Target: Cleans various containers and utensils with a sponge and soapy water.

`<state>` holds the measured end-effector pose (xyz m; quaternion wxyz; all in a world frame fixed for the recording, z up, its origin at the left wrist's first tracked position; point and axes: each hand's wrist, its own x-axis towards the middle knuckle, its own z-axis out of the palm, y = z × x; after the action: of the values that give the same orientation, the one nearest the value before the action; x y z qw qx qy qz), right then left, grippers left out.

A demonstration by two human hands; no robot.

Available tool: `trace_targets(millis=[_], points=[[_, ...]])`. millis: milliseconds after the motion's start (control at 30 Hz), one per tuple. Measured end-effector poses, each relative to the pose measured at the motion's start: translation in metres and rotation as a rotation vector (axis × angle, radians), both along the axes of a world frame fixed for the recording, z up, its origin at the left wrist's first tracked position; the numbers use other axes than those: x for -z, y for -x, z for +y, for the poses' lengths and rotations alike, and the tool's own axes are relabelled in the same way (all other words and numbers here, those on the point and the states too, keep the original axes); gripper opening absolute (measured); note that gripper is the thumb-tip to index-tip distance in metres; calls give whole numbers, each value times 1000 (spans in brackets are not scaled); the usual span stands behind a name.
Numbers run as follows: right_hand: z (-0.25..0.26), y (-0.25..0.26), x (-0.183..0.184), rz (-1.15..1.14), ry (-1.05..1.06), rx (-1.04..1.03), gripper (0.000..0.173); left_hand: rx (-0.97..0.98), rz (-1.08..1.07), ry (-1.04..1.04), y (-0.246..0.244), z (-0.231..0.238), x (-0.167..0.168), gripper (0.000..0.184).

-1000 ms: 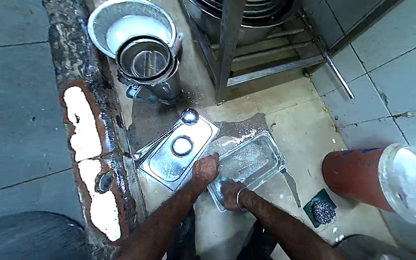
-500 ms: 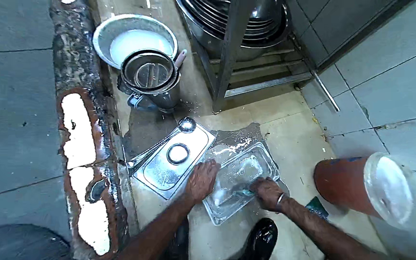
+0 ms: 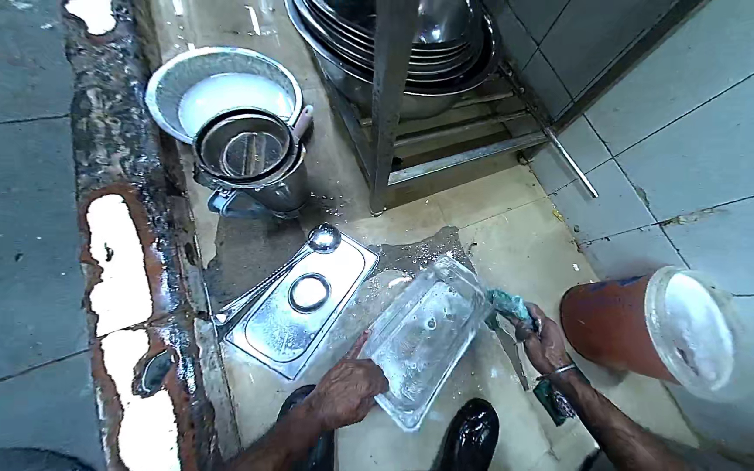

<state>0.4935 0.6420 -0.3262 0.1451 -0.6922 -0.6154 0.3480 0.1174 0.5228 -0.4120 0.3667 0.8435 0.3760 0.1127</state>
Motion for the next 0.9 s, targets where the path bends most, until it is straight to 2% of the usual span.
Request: trace_targets(millis=[33,100,167,267,367,433,500,567,633,700,733,800,900], points=[[4,-1,-9,-2,-54,31,29,-112,-159,-10,-8,0,-10,22],[12,5,-24,34,-166,92,27,-388,-432,28,-25,8,-35,40],[15,22,-43,58,-284,88,32,-589,-616,66,-33,22,-56,45],[11,60,-62,92,-505,-144,39,-718,-812,99,-20,38,-70,41],[-4,108,-54,252,-635,-522,37,-788,-900,133,-6,37,-67,41],[-25,145,-45,308,-604,-780,40,-811,-873,102,3,26,-57,39],[-43,173,-39,257,-601,-919,45,-834,-806,85,14,13,-48,26],[-49,186,-29,218,-622,-983,42,-909,-820,150,18,0,-45,21],[-38,190,-15,186,-606,-946,43,-1032,-826,157,14,-8,-37,26],[-9,183,0,122,-497,-820,51,-1156,-829,123,9,-4,-31,47],[12,173,11,63,-459,-763,52,-1190,-830,99,7,-1,-29,50],[53,147,28,-35,-359,-637,51,-1192,-823,64,7,3,-30,51],[98,128,41,57,-69,-319,49,-1165,-812,80,5,10,-38,52]])
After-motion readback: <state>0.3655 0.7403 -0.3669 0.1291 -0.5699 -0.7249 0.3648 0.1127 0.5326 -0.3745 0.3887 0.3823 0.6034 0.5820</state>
